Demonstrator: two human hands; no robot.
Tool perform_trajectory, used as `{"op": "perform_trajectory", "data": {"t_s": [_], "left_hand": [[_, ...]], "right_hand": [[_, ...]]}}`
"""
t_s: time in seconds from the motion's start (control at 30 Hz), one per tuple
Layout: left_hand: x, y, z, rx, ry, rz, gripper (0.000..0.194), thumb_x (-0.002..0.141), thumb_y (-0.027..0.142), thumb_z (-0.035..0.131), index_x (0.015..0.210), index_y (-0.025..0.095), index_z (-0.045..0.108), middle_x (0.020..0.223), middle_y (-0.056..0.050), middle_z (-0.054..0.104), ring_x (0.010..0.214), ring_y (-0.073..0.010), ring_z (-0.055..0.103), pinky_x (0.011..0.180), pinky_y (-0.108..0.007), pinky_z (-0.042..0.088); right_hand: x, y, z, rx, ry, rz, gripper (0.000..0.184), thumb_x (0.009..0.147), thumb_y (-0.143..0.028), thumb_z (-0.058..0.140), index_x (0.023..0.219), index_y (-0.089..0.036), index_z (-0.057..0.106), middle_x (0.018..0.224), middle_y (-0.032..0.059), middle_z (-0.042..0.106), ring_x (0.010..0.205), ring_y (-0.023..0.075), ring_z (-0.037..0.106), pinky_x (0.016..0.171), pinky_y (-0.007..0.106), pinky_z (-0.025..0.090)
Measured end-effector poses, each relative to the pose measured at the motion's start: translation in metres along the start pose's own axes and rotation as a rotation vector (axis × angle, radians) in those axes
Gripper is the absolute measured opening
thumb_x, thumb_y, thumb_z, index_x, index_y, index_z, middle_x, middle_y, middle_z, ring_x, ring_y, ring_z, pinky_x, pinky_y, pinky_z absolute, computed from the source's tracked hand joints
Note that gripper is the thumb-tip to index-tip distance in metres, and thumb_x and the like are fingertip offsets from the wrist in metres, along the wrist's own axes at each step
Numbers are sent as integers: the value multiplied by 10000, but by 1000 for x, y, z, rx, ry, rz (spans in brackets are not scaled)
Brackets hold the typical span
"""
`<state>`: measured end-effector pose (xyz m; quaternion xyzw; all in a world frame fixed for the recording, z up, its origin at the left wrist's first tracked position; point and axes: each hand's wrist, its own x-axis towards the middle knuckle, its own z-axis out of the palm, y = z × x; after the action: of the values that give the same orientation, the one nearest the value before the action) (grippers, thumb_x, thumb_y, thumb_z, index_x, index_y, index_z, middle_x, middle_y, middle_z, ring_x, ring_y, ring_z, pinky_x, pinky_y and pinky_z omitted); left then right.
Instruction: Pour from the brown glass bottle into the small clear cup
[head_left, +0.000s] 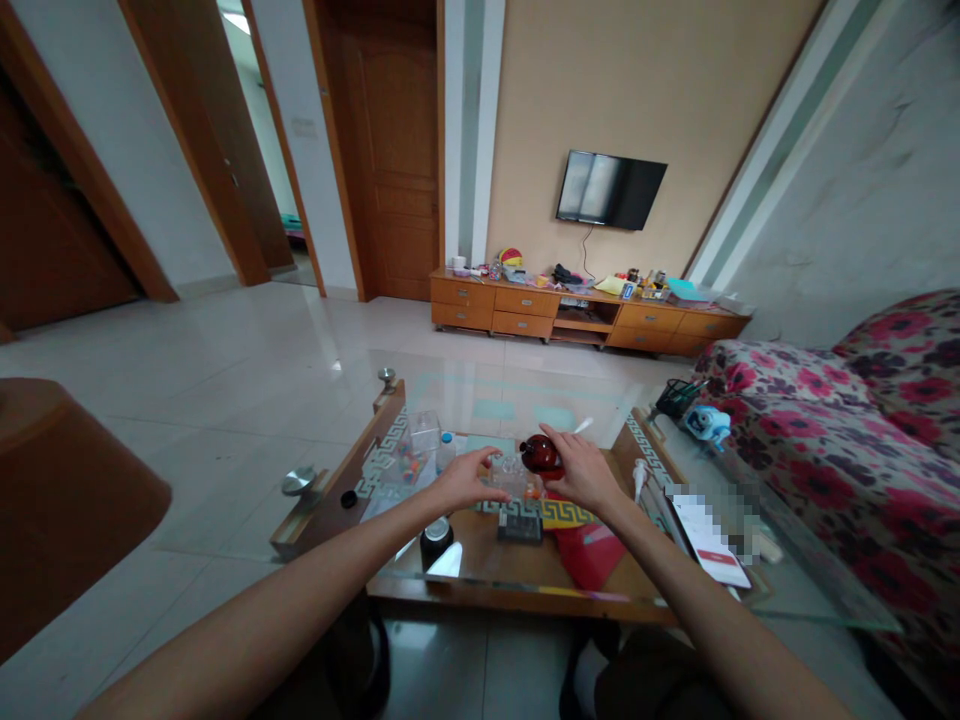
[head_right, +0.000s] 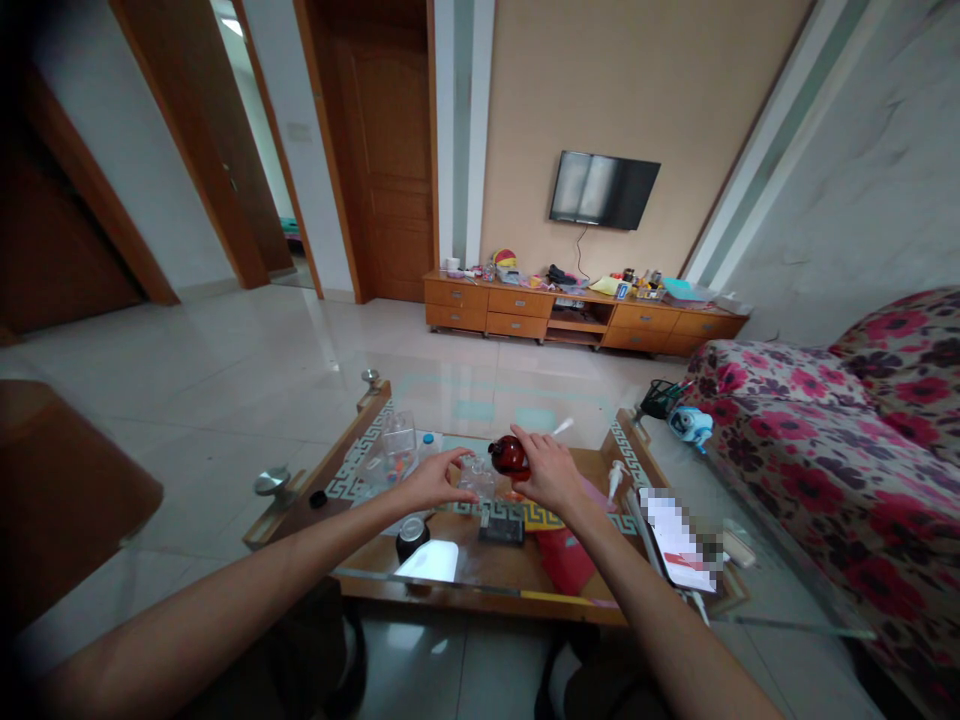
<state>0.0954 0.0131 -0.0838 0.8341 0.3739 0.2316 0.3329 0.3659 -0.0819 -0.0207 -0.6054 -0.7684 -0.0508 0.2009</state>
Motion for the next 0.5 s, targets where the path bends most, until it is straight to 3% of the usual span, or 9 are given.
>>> {"op": "perform_trajectory", "data": {"t_s": [0.17,0.5], "left_hand": [[-1,2,-2,21,-8,16,914,601,669,903,1371,270,616,1193,-88,732,1071,-317,695,917,-402,518],[-2,0,0,38,-6,0,943,611,695,884,1394,265,582,1139,-79,730,953,-277,697,791,-340,507]], "right_hand": [[0,1,1,13,-12,-1,822,723,-327,764,1481,-273,452,1301,118,651,1177,339,594,968,469,463],[-3,2,4,-16,-48,17,906,739,-320,772,1557,-329,384,1315,122,592,1061,308,633,907,435,494]]}}
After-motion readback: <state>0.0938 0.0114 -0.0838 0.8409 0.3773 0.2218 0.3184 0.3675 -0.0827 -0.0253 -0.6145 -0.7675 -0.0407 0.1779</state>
